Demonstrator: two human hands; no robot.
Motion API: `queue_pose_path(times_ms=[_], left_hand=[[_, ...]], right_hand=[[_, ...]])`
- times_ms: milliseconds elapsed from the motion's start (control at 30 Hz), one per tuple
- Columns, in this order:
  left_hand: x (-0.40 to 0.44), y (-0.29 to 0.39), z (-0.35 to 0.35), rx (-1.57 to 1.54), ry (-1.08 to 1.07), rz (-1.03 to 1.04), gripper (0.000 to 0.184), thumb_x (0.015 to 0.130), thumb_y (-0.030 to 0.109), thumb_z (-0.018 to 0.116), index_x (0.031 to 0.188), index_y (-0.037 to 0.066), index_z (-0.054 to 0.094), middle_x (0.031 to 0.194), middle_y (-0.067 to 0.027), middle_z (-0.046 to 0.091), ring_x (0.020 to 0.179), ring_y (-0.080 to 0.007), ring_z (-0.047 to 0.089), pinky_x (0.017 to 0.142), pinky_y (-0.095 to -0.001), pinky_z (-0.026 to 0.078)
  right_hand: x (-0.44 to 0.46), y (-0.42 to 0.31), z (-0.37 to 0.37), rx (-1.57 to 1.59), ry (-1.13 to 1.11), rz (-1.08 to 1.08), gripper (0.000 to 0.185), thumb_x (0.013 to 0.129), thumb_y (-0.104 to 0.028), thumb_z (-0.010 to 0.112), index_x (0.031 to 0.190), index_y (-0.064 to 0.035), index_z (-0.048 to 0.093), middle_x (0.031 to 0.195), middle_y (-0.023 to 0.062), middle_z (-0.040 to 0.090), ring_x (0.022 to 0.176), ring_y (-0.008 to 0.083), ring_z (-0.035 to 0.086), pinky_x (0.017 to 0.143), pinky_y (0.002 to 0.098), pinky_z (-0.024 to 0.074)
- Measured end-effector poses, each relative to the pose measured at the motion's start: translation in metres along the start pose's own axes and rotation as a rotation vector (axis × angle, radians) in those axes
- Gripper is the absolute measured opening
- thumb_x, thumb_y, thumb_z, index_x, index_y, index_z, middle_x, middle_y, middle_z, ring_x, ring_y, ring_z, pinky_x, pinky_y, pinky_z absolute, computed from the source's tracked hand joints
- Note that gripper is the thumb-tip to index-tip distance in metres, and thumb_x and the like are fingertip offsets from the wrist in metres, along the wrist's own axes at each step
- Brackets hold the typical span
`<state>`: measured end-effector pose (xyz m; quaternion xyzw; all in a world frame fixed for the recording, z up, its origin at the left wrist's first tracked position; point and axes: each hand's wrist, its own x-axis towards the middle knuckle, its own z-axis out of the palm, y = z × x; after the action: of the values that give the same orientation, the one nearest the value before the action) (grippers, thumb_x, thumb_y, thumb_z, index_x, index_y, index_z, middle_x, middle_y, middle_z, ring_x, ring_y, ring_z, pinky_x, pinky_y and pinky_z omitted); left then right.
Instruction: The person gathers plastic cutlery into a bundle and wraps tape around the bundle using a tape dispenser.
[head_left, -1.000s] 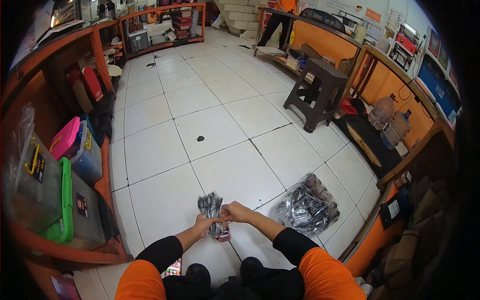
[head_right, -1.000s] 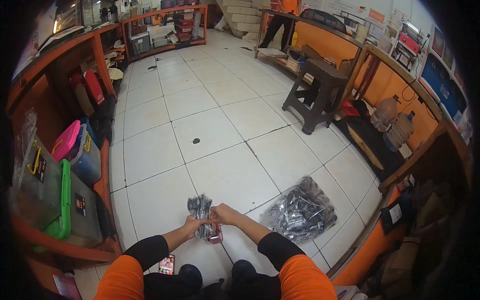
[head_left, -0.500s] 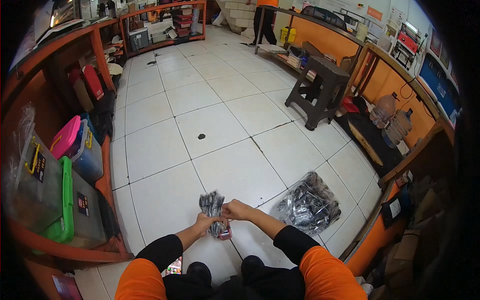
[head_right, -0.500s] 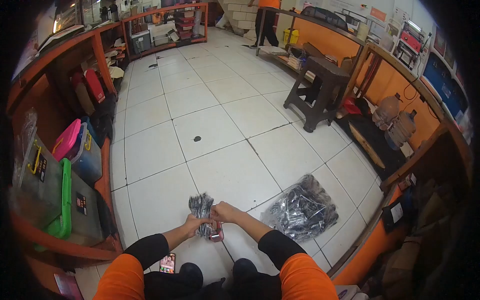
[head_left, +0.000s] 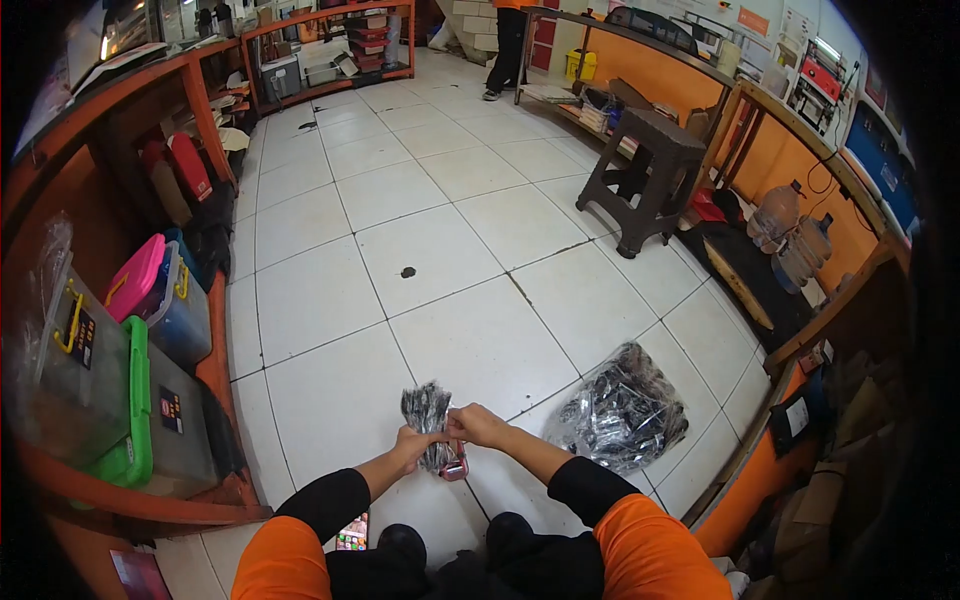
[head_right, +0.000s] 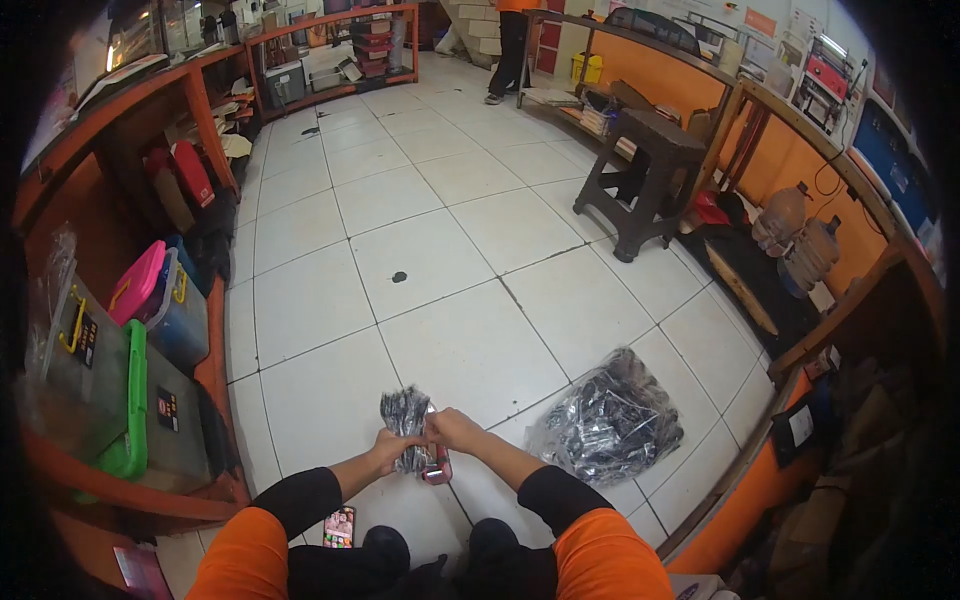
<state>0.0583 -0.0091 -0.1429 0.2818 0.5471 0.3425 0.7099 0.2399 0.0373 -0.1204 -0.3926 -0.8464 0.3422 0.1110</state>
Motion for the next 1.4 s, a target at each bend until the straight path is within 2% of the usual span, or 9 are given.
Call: queue_pose_path(times_ms=[267, 400, 433, 567, 700, 867, 967, 1167, 1400], left_hand=[[-0.022, 0.015, 0.015, -0.110, -0.007, -0.084, 0.025, 0.071, 0.000, 0.074, 0.095, 0.000, 0.065, 0.087, -0.0095, 0.069, 0.074, -0.0212, 0.069, 0.069, -0.0343, 0.057], [-0.018, -0.002, 0.015, -0.281, 0.010, 0.001, 0.030, 0.073, -0.001, 0.073, 0.101, -0.002, 0.063, 0.090, -0.0119, 0.069, 0.076, -0.0235, 0.069, 0.070, -0.0338, 0.057], [-0.018, -0.006, 0.016, -0.191, 0.111, 0.006, 0.032, 0.073, 0.000, 0.074, 0.103, -0.002, 0.062, 0.091, -0.0119, 0.068, 0.077, -0.0230, 0.069, 0.070, -0.0342, 0.057], [-0.014, -0.016, 0.020, -0.306, 0.088, 0.097, 0.031, 0.074, 0.002, 0.074, 0.103, 0.000, 0.063, 0.091, -0.0096, 0.068, 0.076, -0.0201, 0.068, 0.066, -0.0339, 0.057], [-0.005, -0.031, 0.021, -0.329, 0.105, 0.034, 0.027, 0.075, 0.004, 0.074, 0.100, 0.003, 0.063, 0.087, -0.0070, 0.068, 0.071, -0.0175, 0.067, 0.060, -0.0310, 0.056], [-0.002, -0.033, 0.020, -0.263, 0.073, 0.163, 0.033, 0.072, 0.000, 0.074, 0.103, 0.001, 0.063, 0.088, -0.0057, 0.067, 0.076, -0.0167, 0.066, 0.067, -0.0319, 0.055], [-0.010, -0.024, 0.022, -0.282, 0.068, 0.117, 0.036, 0.070, 0.000, 0.075, 0.104, 0.002, 0.062, 0.093, -0.0062, 0.067, 0.081, -0.0169, 0.066, 0.070, -0.0317, 0.055], [-0.012, -0.022, 0.018, -0.319, 0.082, 0.108, 0.039, 0.071, 0.000, 0.075, 0.107, 0.003, 0.061, 0.097, -0.0054, 0.066, 0.087, -0.0170, 0.065, 0.078, -0.0327, 0.054], [-0.016, -0.020, 0.019, -0.297, 0.092, 0.091, 0.041, 0.071, 0.000, 0.075, 0.109, 0.004, 0.062, 0.099, -0.0047, 0.067, 0.089, -0.0155, 0.063, 0.081, -0.0317, 0.051]], right_hand=[[-0.012, 0.008, 0.010, 0.274, 0.118, 0.083, 0.019, 0.081, -0.016, 0.069, 0.089, -0.0009, 0.060, 0.078, 0.0141, 0.068, 0.073, 0.0247, 0.068, 0.068, 0.0334, 0.0542], [-0.017, -0.004, 0.004, 0.280, 0.151, 0.147, 0.022, 0.080, -0.015, 0.070, 0.096, -0.0020, 0.063, 0.079, 0.0134, 0.069, 0.075, 0.0205, 0.069, 0.069, 0.0303, 0.0544], [-0.017, -0.005, 0.005, 0.282, 0.141, 0.152, 0.024, 0.080, -0.015, 0.071, 0.098, -0.0022, 0.063, 0.079, 0.0136, 0.069, 0.075, 0.0202, 0.069, 0.069, 0.0300, 0.0543], [-0.017, 0.000, 0.016, 0.228, 0.190, 0.118, 0.029, 0.078, -0.015, 0.073, 0.104, -0.0032, 0.065, 0.078, 0.0110, 0.069, 0.072, 0.0192, 0.068, 0.067, 0.0291, 0.0536], [-0.023, 0.005, 0.019, 0.347, 0.247, 0.133, 0.024, 0.081, -0.014, 0.070, 0.102, -0.0024, 0.066, 0.078, 0.0106, 0.069, 0.071, 0.0177, 0.067, 0.067, 0.0289, 0.0534], [-0.025, 0.000, 0.017, 0.424, 0.266, 0.200, 0.019, 0.085, -0.012, 0.065, 0.100, -0.0013, 0.066, 0.077, 0.0129, 0.068, 0.068, 0.0170, 0.066, 0.065, 0.0287, 0.0524], [-0.025, -0.006, 0.008, 0.437, 0.228, 0.258, 0.019, 0.086, -0.011, 0.060, 0.101, -0.0014, 0.065, 0.081, 0.0134, 0.068, 0.071, 0.0174, 0.067, 0.065, 0.0300, 0.0519], [-0.030, 0.009, 0.022, 0.678, 0.245, 0.181, 0.029, 0.085, -0.008, 0.064, 0.113, -0.0020, 0.064, 0.092, 0.0137, 0.069, 0.078, 0.0175, 0.068, 0.073, 0.0292, 0.0550], [-0.035, 0.004, 0.021, 0.584, 0.242, 0.102, 0.034, 0.082, -0.003, 0.067, 0.115, -0.0004, 0.062, 0.095, 0.0125, 0.069, 0.084, 0.0155, 0.068, 0.076, 0.0282, 0.0563]])
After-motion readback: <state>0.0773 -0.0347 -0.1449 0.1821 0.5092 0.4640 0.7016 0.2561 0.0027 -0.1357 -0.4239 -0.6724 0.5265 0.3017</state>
